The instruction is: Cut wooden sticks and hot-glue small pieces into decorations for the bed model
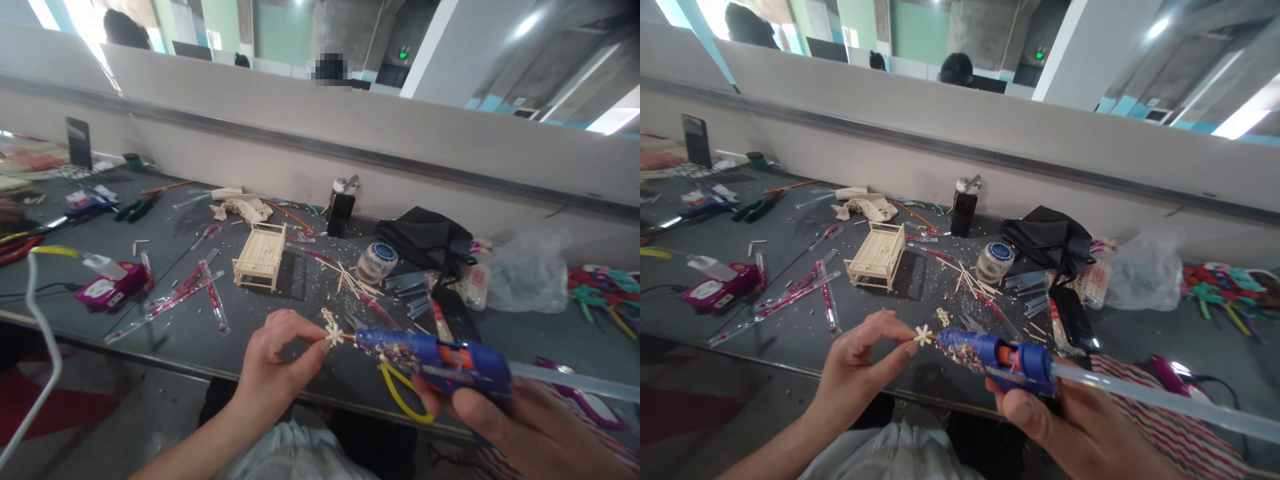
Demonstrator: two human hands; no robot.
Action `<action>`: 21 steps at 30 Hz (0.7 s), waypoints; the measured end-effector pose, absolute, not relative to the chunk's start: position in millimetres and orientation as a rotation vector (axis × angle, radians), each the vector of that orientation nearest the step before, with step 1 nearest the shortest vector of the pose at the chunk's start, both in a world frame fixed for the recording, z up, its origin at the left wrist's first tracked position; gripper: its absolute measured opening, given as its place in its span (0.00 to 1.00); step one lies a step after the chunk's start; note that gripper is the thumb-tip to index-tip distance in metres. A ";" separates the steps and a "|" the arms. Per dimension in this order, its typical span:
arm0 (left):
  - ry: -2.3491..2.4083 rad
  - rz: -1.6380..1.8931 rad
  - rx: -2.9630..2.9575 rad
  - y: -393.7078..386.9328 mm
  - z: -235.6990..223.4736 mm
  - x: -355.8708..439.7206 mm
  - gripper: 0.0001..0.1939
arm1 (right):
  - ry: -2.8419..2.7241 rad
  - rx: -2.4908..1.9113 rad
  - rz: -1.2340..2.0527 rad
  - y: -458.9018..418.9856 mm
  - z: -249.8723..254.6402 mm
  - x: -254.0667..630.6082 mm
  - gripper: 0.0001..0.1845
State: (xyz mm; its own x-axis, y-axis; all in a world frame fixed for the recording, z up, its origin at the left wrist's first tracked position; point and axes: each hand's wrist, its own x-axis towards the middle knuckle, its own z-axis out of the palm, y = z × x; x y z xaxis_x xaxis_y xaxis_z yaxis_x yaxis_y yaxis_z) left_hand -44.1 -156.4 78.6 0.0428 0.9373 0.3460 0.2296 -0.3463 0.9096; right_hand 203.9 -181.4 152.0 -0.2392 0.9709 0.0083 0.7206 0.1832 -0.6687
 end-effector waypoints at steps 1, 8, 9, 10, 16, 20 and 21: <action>1.196 1.351 1.675 -156.0 80.0 -43.8 0.03 | -2.033 -1.586 0.751 -181.9 151.8 204.1 0.23; 1.228 1.368 1.786 -156.0 82.9 -42.9 0.05 | -2.134 -1.589 0.601 -187.6 144.6 214.2 0.19; 1.228 1.369 1.803 -156.1 82.7 -42.8 0.05 | -2.144 -1.598 0.585 -188.0 143.4 215.6 0.19; 1.226 1.369 1.817 -156.2 82.6 -42.7 0.05 | -2.158 -1.605 0.578 -188.3 142.6 216.4 0.19; 1.221 1.376 1.841 -156.2 79.8 -42.1 0.04 | -2.202 -1.603 0.575 -185.5 145.9 211.7 0.20; 1.215 1.377 1.902 -157.0 77.9 -42.3 0.04 | -2.208 -1.604 0.581 -183.8 149.0 208.5 0.20; 1.214 1.379 1.920 -157.2 77.7 -42.3 0.04 | -2.212 -1.607 0.591 -183.6 149.5 208.1 0.20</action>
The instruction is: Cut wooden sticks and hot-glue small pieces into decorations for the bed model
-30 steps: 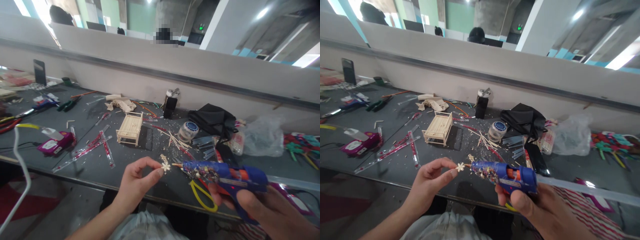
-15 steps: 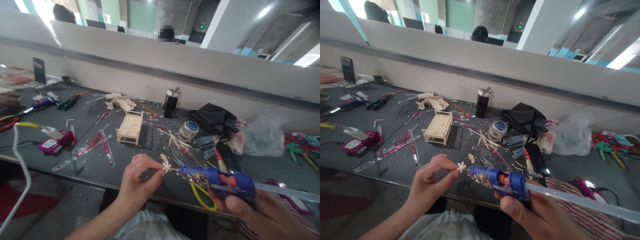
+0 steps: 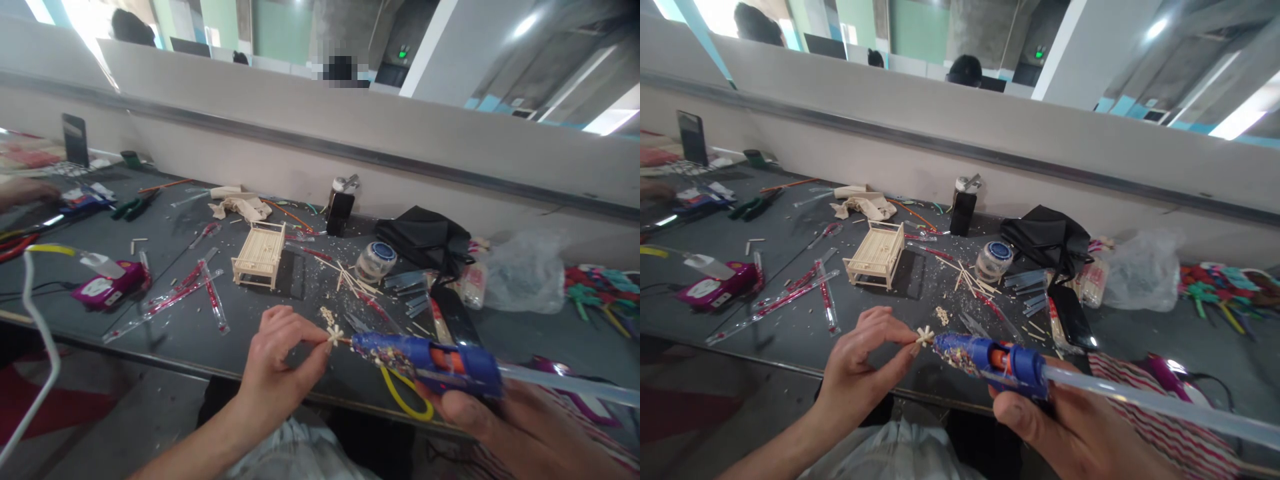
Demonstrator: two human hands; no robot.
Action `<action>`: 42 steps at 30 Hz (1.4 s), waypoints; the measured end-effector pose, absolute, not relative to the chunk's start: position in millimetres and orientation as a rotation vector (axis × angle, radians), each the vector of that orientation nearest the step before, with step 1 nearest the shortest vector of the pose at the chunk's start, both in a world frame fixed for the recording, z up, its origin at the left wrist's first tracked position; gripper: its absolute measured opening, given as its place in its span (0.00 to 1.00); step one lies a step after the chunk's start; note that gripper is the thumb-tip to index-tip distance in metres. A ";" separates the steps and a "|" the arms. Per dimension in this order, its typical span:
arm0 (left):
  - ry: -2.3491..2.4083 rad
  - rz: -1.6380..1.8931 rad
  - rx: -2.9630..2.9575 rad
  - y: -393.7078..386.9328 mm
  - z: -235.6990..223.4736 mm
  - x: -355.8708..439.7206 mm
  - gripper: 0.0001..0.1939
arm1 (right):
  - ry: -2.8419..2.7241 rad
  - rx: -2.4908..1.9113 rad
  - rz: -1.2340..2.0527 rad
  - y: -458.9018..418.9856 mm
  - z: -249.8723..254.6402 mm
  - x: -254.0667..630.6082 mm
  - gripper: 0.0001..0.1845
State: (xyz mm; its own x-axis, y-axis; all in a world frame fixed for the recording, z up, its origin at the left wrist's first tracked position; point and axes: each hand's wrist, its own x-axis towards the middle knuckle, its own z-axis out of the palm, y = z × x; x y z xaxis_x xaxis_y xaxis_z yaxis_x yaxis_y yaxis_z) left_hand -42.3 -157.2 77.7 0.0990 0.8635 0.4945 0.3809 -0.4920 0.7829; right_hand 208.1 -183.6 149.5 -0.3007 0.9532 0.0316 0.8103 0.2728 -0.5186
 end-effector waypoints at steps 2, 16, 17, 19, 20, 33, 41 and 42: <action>1.215 1.383 1.952 -157.0 77.8 -42.1 0.04 | -2.220 -1.601 0.612 -183.5 150.1 207.7 0.20; 1.200 1.366 2.067 -159.4 78.4 -42.4 0.04 | -2.188 -1.622 0.718 -184.4 153.9 204.9 0.21; 1.202 1.365 2.077 -159.4 78.6 -42.5 0.04 | -2.186 -1.626 0.708 -184.3 153.6 204.8 0.21; 1.205 1.363 2.094 -159.3 79.0 -42.7 0.04 | -2.205 -1.618 0.668 -184.4 152.2 205.7 0.20; 1.204 1.367 2.099 -159.2 79.1 -42.8 0.05 | -2.212 -1.605 0.632 -184.7 151.2 206.5 0.20; 1.155 1.501 2.073 -157.1 74.8 -43.7 0.06 | -2.218 -1.448 0.475 -182.5 152.8 199.4 0.19; 1.157 1.505 2.082 -157.5 73.2 -44.4 0.06 | -2.269 -1.458 0.471 -186.6 144.9 208.8 0.16; 1.157 1.505 2.082 -157.6 73.4 -44.4 0.06 | -2.266 -1.462 0.473 -186.6 144.9 208.7 0.16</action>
State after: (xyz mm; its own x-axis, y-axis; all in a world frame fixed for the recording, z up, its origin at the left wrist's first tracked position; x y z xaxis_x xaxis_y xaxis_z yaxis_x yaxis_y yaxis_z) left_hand -44.4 -157.6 73.4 0.1156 0.7613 0.6381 0.4210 -0.6194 0.6627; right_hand 208.7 -186.6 144.9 -0.3724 0.9162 0.1483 0.7803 0.3956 -0.4844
